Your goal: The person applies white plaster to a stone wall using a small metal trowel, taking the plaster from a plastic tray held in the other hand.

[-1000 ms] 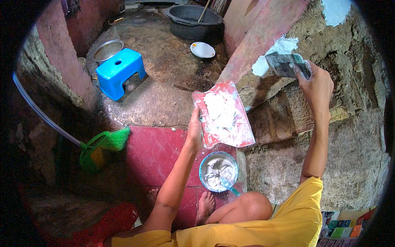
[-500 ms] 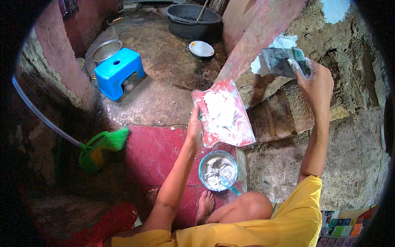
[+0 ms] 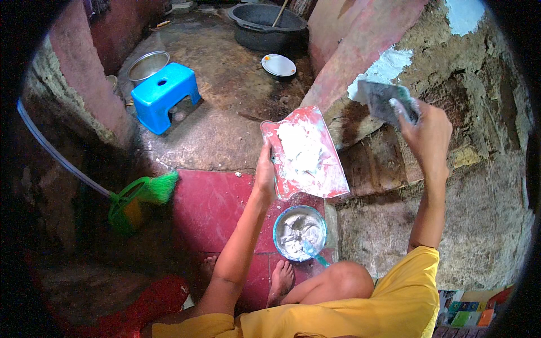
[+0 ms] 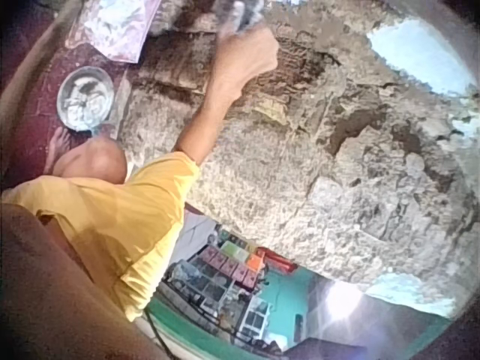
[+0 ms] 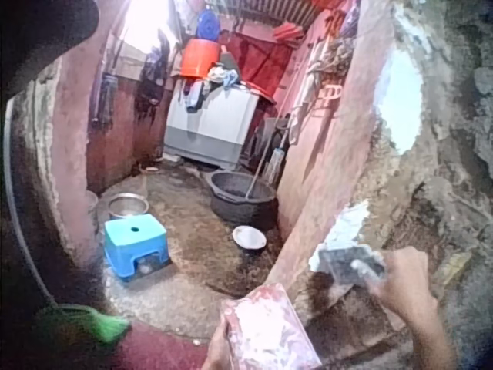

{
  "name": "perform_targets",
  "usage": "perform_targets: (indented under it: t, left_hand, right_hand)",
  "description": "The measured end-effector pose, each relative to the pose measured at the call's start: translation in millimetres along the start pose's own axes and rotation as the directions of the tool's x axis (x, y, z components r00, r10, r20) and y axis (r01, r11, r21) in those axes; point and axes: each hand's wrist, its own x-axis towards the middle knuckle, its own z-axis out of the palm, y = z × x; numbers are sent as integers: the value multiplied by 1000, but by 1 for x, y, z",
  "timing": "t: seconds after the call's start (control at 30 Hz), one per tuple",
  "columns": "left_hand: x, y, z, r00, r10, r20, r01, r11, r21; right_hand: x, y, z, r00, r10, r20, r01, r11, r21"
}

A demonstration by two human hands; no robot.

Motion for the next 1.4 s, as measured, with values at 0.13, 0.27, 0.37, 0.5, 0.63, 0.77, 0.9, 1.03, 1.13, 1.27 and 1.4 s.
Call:
perform_targets:
  t: [0.13,0.27,0.37,0.5,0.63,0.77,0.9,1.03,1.13,1.27,1.4]
  left_hand:
    - [0,-1,0,999,52,-4,-52,998,22]
    - [6,-10,-7,999,30,31,-28,998,-63]
    - [4,-10,-12,997,56,53,-51,995,-89]
    - [5,-14,-12,998,59,33,-57,997,-55]
    - [1,-10,-10,996,78,-33,-78,997,-14]
    - [5,-14,-18,993,115,-24,-116,993,-20]
    - [2,-12,-12,981,184,-57,-180,982,64]
    - [-3,-8,3,981,162,-102,-154,984,84]
    - [-5,-7,4,978,171,-123,-158,981,112]
    - [-2,-11,-4,979,174,-108,-167,984,68]
    - [1,-13,-10,988,148,-41,-148,989,11]
  right_hand:
    - [-5,-15,-2,988,-71,140,68,997,24]
    - [12,-31,1,954,-253,163,260,966,-18]
    - [49,-54,2,885,-415,211,418,908,32]
    - [88,-53,25,865,-451,222,457,889,26]
    - [94,-54,30,843,-440,309,452,891,36]
    - [98,-57,27,796,-338,502,415,909,-46]
    - [101,-61,26,785,-243,570,328,943,-50]
    - [106,-52,31,807,-244,538,337,938,-79]
    - [108,-52,23,819,-249,517,342,935,-91]
    - [114,-54,5,817,-161,553,248,965,-85]
    - [129,-44,0,769,-133,625,338,915,-221]
